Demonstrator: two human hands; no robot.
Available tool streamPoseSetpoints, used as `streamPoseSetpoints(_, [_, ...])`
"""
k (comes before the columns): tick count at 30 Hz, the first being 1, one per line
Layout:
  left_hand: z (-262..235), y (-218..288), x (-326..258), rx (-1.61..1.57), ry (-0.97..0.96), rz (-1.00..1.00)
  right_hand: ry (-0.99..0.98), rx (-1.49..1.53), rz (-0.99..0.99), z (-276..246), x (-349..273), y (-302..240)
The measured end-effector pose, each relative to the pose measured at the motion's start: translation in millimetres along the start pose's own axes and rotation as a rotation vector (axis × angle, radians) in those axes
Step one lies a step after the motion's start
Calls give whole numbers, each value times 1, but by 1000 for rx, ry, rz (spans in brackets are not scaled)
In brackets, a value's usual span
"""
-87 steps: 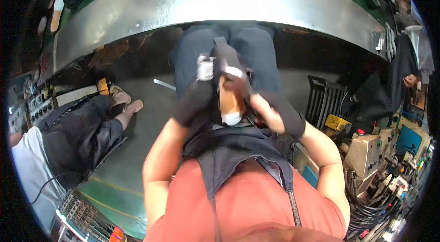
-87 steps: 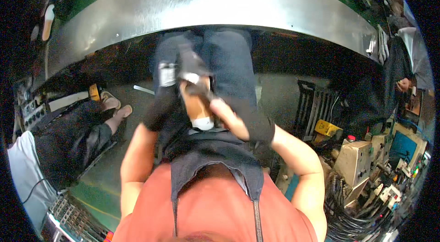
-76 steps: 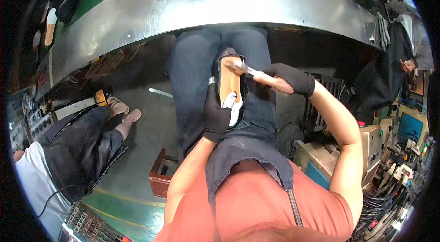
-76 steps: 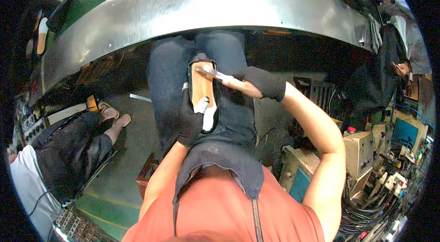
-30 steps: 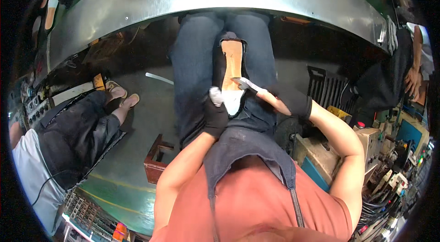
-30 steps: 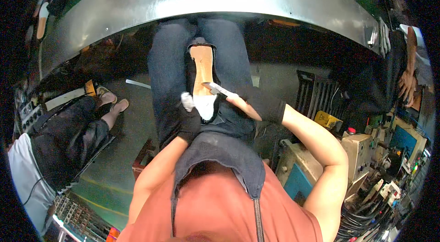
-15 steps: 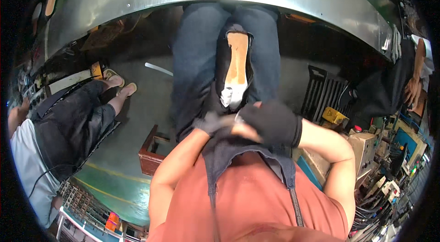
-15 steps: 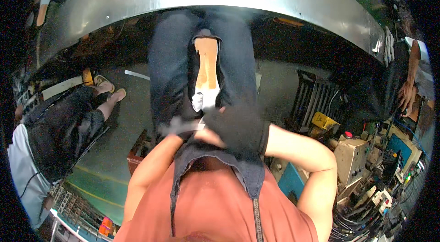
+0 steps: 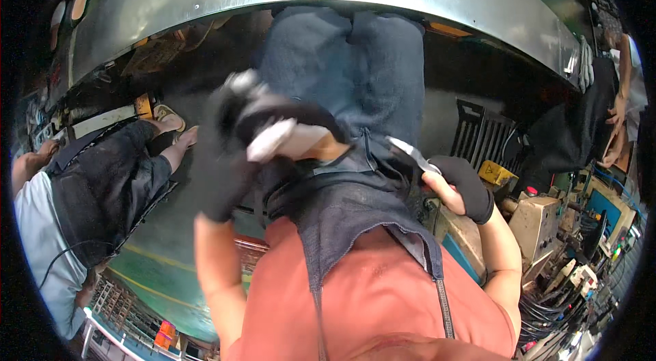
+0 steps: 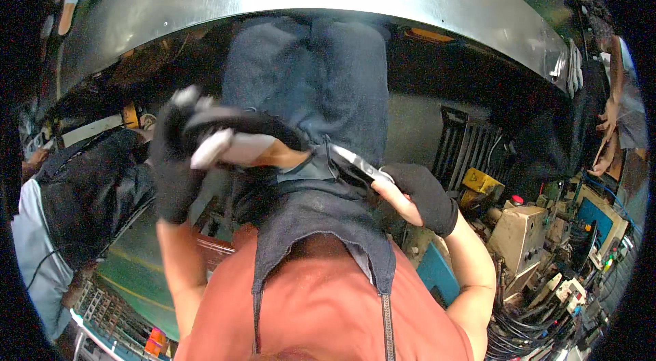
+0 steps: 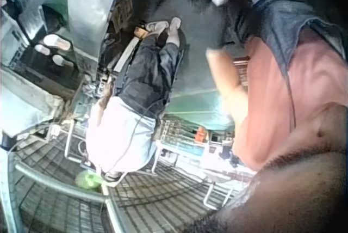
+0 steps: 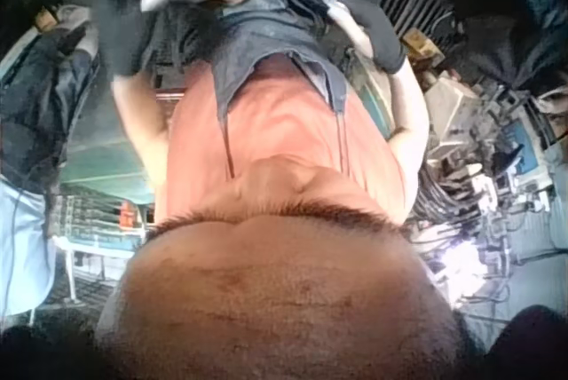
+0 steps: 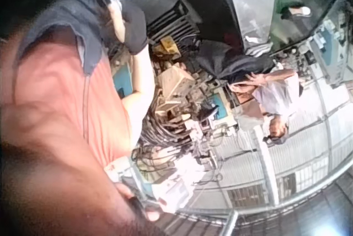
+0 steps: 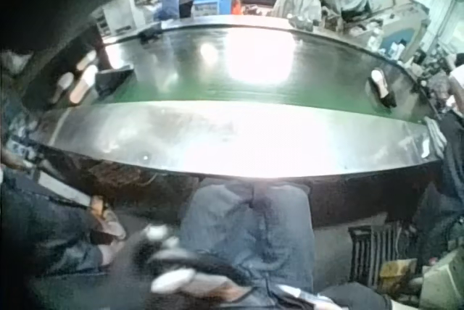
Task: The person scrapes the sole of a black shoe with a metal scraper while seated at a factory workstation. They repeatedly scrape the same shoe, then place it on a conveyor belt and pick up another shoe to continue scraping. The process is repeated for multiple shoes.
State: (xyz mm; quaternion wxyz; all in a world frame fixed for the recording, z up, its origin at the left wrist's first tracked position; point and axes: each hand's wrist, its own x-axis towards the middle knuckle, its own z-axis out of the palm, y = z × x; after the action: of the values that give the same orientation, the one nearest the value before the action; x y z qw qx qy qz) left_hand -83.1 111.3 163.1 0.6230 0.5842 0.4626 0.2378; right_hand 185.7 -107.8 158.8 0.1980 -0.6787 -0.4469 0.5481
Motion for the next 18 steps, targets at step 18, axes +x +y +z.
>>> streamPoseSetpoints(18, [102, -150, -18, 181, -176, 124, -179, -820, -85, 3, 94, -7])
